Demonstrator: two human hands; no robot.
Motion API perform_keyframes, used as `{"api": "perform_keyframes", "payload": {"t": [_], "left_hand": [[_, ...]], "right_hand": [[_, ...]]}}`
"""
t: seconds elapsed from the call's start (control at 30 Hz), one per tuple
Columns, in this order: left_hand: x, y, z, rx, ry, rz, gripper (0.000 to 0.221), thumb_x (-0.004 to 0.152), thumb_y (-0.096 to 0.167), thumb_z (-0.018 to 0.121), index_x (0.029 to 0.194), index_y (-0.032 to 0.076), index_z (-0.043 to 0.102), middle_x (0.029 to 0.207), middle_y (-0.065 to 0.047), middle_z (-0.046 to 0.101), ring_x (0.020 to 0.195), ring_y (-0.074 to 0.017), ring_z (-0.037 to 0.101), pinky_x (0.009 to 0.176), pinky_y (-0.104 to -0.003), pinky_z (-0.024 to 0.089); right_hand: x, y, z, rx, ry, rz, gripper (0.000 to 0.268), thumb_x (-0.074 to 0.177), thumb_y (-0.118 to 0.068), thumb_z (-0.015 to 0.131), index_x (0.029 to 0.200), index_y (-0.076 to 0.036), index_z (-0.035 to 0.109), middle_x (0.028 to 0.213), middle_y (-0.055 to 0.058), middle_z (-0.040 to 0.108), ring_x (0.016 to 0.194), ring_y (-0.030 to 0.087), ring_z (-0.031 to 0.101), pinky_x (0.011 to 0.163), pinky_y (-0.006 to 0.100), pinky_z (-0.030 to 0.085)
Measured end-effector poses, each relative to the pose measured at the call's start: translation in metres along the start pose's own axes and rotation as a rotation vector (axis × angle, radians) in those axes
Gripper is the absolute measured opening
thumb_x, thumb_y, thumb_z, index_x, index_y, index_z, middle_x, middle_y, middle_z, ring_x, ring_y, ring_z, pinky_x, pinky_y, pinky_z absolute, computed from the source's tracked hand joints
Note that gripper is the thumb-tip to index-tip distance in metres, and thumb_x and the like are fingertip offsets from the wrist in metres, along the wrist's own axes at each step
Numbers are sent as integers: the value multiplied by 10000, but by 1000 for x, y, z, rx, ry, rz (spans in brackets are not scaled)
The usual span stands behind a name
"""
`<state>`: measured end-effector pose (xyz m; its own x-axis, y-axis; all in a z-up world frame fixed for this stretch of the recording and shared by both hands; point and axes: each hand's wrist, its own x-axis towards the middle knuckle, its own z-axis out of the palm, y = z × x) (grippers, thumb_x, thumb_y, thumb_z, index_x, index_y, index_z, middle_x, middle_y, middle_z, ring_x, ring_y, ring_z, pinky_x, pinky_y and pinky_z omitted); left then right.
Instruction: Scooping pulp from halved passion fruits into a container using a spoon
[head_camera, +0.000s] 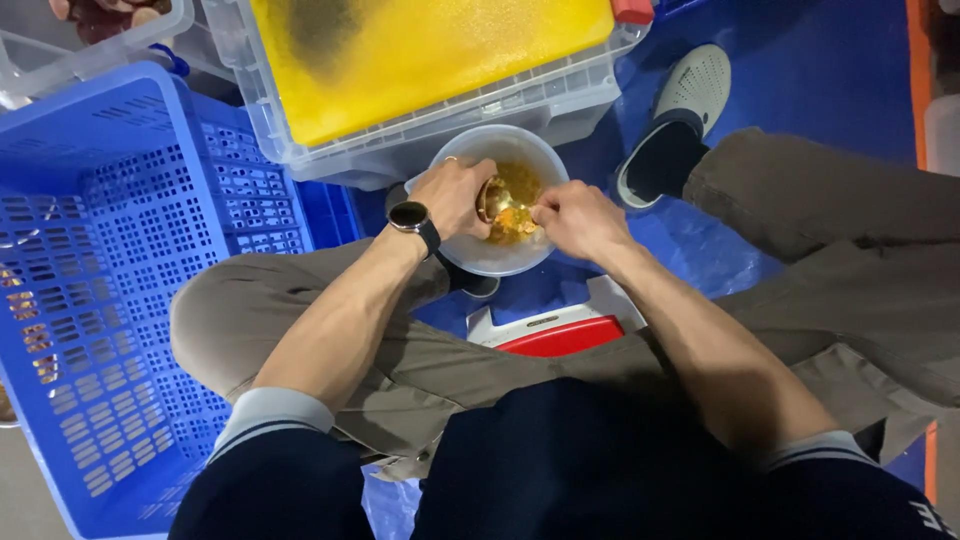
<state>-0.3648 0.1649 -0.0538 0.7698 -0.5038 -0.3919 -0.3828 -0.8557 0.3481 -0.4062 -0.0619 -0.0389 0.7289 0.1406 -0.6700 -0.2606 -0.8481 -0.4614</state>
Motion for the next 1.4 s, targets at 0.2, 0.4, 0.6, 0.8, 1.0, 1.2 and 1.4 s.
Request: {"api": "perform_keyframes", "payload": {"t": [0.2,0.4,0.6,0.8,1.0,1.2,1.4], "left_hand": [[0,2,-8,67,-1,-49,571,620,351,882,1096,157,635,988,-100,688,932,-363,720,778,-434,637],[1,-3,2,84,-15,-62,634,570,340,931,1078,114,625,972,-138,662,934,-389,690,799,-492,635],[0,-2,-3,46,9,-75,601,605,321,917,1086,102,631,970,-136,673,952,-399,692,812,-507,622],[0,0,-6,66,65,-44,612,604,344,876,1105,129,598,955,-126,683,918,-384,711,816,-480,602],[-6,2,-10,68,82,55,558,625,365,841,1070,139,591,933,-122,690,915,-375,714,824,-455,584],[0,4,-3,126,-14,78,541,580,374,850,1014,129,640,877,-132,704,886,-371,723,814,-464,591],[9,-11,20,219,-67,14,496,584,349,837,991,127,663,840,-145,688,866,-379,720,774,-462,589]], "right_hand": [[-10,8,-7,57,60,23,234,962,-406,585,974,-296,792,945,30,774,1041,332,723,876,506,573],[-24,-5,-17,153,164,-61,227,1009,-282,572,1017,-183,776,888,90,768,964,348,737,824,495,581],[-23,-12,-10,76,135,-57,264,1009,-278,560,989,-124,774,849,126,758,907,362,746,798,519,581],[-17,-3,-18,120,110,-128,210,973,-279,625,1025,-152,783,897,128,770,939,366,744,791,486,588],[-28,-13,-23,210,-1,-336,183,996,-205,598,975,-76,726,813,235,732,853,468,725,692,553,550],[-25,-3,-8,-198,81,-383,268,1060,-349,463,1061,-172,664,864,205,755,881,460,743,757,594,593],[-16,8,38,-580,311,-449,191,973,-182,496,1101,-220,633,806,69,737,713,342,770,620,488,616]]}}
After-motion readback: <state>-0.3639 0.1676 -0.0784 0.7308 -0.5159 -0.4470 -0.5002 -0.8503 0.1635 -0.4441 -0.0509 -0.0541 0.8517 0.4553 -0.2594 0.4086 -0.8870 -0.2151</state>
